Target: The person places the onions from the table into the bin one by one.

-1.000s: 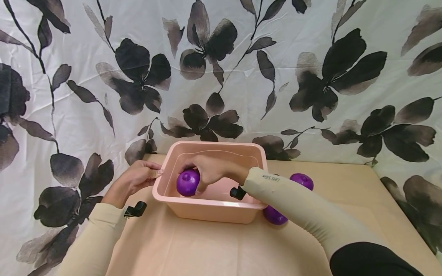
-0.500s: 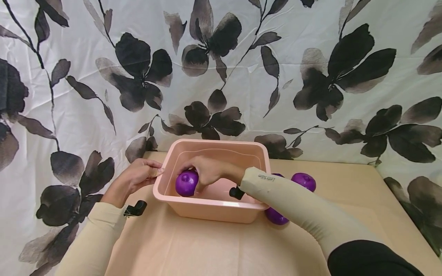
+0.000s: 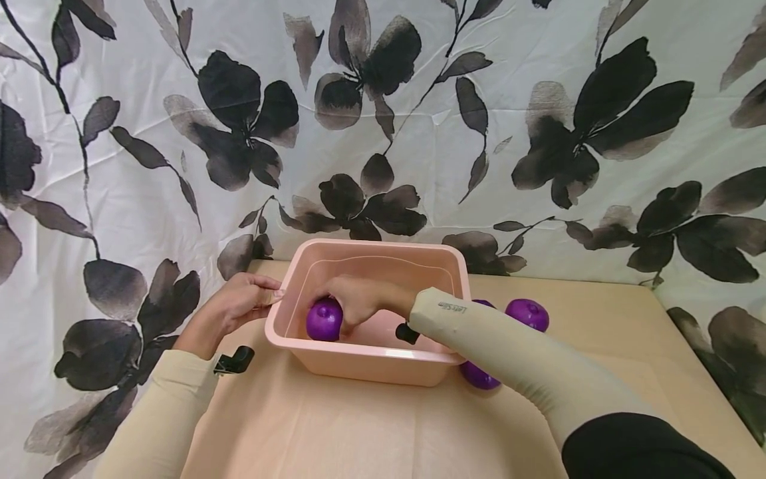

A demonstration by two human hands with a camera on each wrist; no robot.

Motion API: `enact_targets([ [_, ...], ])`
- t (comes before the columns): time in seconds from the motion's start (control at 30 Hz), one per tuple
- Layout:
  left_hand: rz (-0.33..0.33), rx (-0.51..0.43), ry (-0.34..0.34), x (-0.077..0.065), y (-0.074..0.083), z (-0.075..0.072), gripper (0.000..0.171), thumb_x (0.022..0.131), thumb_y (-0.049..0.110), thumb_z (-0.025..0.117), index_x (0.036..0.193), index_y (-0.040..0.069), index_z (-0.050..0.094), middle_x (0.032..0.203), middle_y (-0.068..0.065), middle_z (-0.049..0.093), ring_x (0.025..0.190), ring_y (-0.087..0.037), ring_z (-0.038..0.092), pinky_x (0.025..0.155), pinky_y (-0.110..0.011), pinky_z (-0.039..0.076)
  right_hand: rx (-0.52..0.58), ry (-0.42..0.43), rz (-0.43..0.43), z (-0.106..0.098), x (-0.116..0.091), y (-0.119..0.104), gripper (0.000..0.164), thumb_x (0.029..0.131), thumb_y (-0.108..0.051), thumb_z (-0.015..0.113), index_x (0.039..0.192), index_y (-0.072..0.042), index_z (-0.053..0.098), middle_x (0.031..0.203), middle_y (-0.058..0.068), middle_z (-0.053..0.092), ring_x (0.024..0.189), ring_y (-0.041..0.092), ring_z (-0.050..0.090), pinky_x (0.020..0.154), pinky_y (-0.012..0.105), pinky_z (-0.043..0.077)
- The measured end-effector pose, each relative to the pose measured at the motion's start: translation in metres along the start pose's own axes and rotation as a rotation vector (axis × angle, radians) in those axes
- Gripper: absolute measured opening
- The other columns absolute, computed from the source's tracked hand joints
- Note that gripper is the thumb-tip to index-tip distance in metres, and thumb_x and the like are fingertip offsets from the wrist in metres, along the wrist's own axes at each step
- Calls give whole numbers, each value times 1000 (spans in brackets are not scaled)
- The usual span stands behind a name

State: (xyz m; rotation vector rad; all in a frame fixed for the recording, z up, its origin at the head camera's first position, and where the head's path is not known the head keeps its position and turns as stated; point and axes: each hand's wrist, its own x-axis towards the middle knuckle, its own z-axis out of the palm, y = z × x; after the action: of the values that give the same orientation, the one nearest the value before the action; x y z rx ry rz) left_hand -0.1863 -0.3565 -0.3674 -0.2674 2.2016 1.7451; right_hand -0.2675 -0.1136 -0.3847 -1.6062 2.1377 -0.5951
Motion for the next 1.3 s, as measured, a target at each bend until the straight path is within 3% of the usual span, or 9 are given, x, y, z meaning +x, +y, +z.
enact_targets([
  [0.37,6,12,13,1,1,0,36,99,2,62,130,-16,58,89,4,67,80,-7,67,77,-22,62,-64,-86,35,4,4,5,80,65,-8,91,140,-11,62,133,4,68,115,17,62,103,27,52],
  [0.77,-3,38,32,2,1,2,37,100,4,64,132,-14,59,92,2,68,82,-9,67,77,-24,63,-98,-123,-20,13,3,7,62,74,-8,85,132,-8,64,124,6,68,107,17,62,94,21,51],
  [0.97,-1,44,39,4,0,3,36,100,3,63,131,-14,59,92,1,67,81,-10,66,76,-23,63,-111,-136,20,14,2,6,70,76,-9,83,142,-8,59,133,9,66,115,28,63,97,26,51],
  [1.17,-4,58,43,4,1,3,37,100,3,62,133,-14,59,92,2,66,81,-10,65,75,-22,62,-101,-62,141,-10,-8,-8,72,85,-29,86,148,-12,54,143,8,62,127,27,60,114,40,48],
  [1.3,-6,60,38,3,1,3,39,101,4,62,134,-15,58,91,2,66,81,-9,65,75,-22,62,-50,23,182,-40,-31,-21,71,88,-28,84,150,-14,52,150,7,58,137,25,56,119,43,45],
])
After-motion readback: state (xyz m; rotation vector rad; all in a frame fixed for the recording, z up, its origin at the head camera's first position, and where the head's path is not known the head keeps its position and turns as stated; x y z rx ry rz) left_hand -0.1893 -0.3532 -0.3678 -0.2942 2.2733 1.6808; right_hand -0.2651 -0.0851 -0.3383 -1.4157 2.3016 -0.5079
